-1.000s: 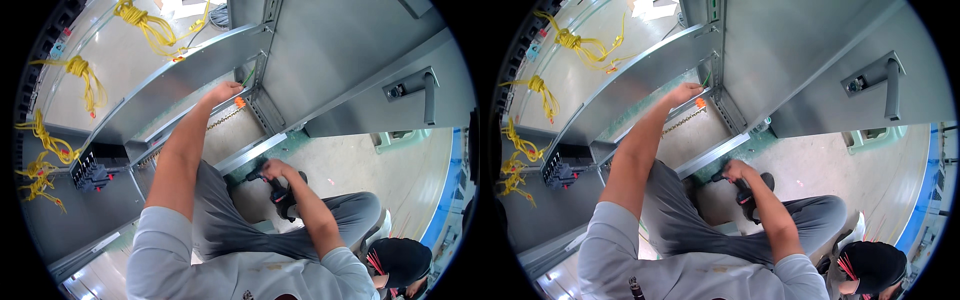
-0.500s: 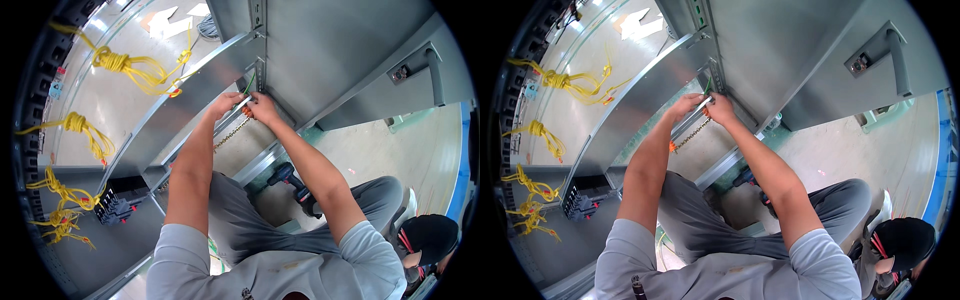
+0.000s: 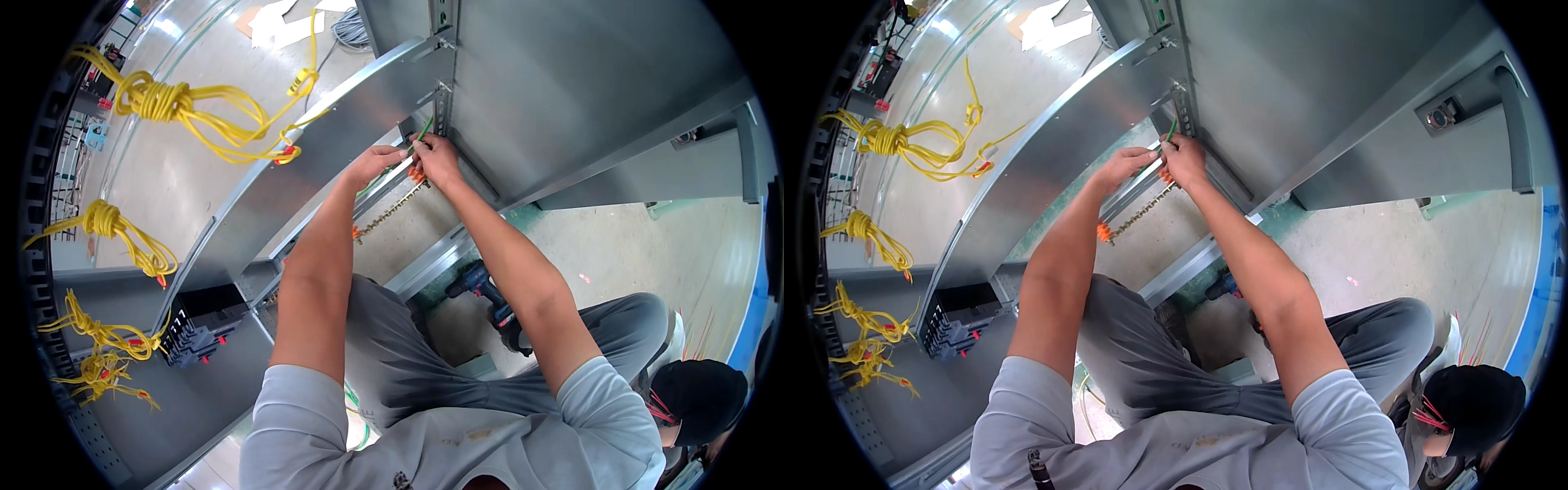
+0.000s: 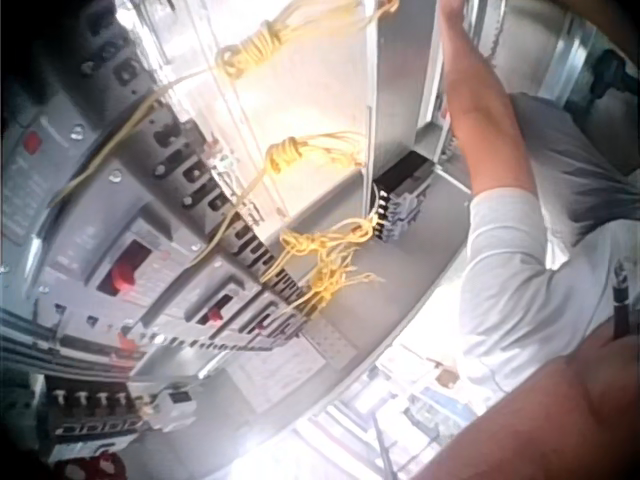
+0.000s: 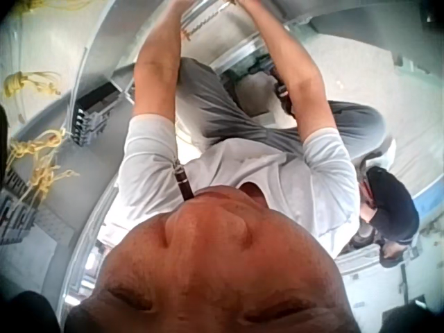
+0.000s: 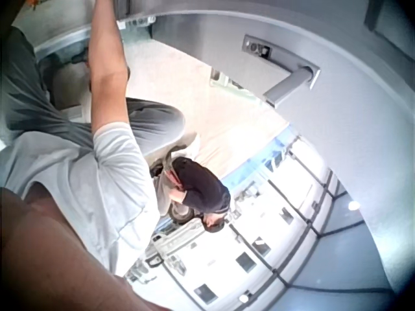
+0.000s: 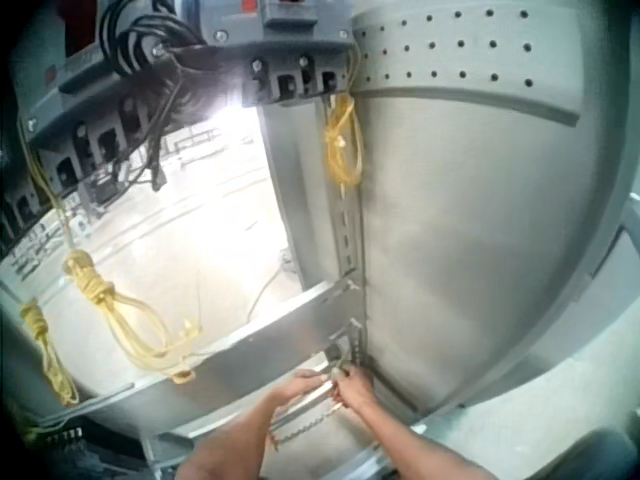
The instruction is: The person routes green and yellow wires inside an open electrical panel and secures them using a cordless drill. The person works while sitting on the floor in front of the panel.
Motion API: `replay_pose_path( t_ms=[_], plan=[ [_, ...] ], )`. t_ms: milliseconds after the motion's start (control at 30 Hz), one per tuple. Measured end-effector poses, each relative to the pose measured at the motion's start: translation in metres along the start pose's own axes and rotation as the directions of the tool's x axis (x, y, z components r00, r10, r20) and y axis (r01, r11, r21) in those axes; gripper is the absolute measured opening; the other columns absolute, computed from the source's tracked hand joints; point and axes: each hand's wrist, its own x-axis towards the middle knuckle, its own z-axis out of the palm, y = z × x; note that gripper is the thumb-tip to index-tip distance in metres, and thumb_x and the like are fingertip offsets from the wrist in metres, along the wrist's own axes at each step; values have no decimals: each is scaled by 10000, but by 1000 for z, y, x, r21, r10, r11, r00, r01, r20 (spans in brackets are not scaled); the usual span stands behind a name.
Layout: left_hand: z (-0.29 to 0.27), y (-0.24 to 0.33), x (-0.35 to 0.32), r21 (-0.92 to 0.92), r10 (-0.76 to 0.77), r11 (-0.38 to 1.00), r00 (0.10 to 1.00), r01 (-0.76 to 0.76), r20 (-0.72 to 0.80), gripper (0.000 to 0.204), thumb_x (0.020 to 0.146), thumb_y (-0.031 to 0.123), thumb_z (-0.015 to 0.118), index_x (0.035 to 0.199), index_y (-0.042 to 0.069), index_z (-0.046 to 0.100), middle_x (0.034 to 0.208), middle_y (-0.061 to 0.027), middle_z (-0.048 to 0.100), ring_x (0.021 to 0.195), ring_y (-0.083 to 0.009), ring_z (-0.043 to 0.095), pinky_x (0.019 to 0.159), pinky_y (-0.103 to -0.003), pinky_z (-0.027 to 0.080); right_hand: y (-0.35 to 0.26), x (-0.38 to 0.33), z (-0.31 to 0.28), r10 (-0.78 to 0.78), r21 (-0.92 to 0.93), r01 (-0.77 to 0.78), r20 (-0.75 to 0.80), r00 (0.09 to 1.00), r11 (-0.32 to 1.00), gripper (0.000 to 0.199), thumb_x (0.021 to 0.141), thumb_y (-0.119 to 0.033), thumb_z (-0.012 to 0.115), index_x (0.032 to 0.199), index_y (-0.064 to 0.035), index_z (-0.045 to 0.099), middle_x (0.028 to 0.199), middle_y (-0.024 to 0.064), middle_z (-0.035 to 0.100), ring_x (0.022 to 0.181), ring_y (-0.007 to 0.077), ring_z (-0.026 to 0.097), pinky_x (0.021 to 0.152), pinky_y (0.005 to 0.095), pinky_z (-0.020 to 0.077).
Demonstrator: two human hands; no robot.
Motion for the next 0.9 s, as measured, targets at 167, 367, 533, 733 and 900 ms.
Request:
replay_pose_path(
  t_ms=[167,367,533,733,900],
  plan=[
    [-8,-10,7,8,-65,998,998,65,21,380,932,367,713,1123,39,733,1019,-45,716,914,-140,613,842,-309,471,-3,-2,1,-32,-44,32,-12,999,999,200,980,-132,572,1072,-2,694,715,60,667,550,135,637,543,303,518],
    [-5,-1,4,40,20,999,1000,-21,7,314,916,355,723,968,46,751,851,3,671,803,-109,563,736,-294,430,-6,-3,-2,-49,-92,49,3,999,995,209,989,-139,564,1066,9,689,712,69,676,544,153,662,538,316,531],
    [-4,12,-5,43,30,999,999,-32,33,330,901,385,721,952,60,751,789,13,619,786,-110,540,726,-276,420,-9,-3,-5,-56,-117,60,37,998,991,235,997,-134,549,1120,15,682,694,69,666,534,153,660,522,320,534],
    [1,14,-4,51,-21,998,993,27,-114,294,888,343,734,830,54,742,728,23,602,685,-91,511,586,-280,385,-9,-2,-4,-67,-96,74,74,995,993,271,999,-132,533,1182,13,670,690,74,666,542,158,670,529,325,544],
    [6,21,4,186,4,982,988,25,-155,292,885,328,728,831,41,740,723,18,601,653,-92,508,564,-280,388,-3,1,-7,-100,-206,111,63,993,972,287,984,-118,513,1192,6,668,746,142,698,563,215,688,574,354,561]
  ],
)
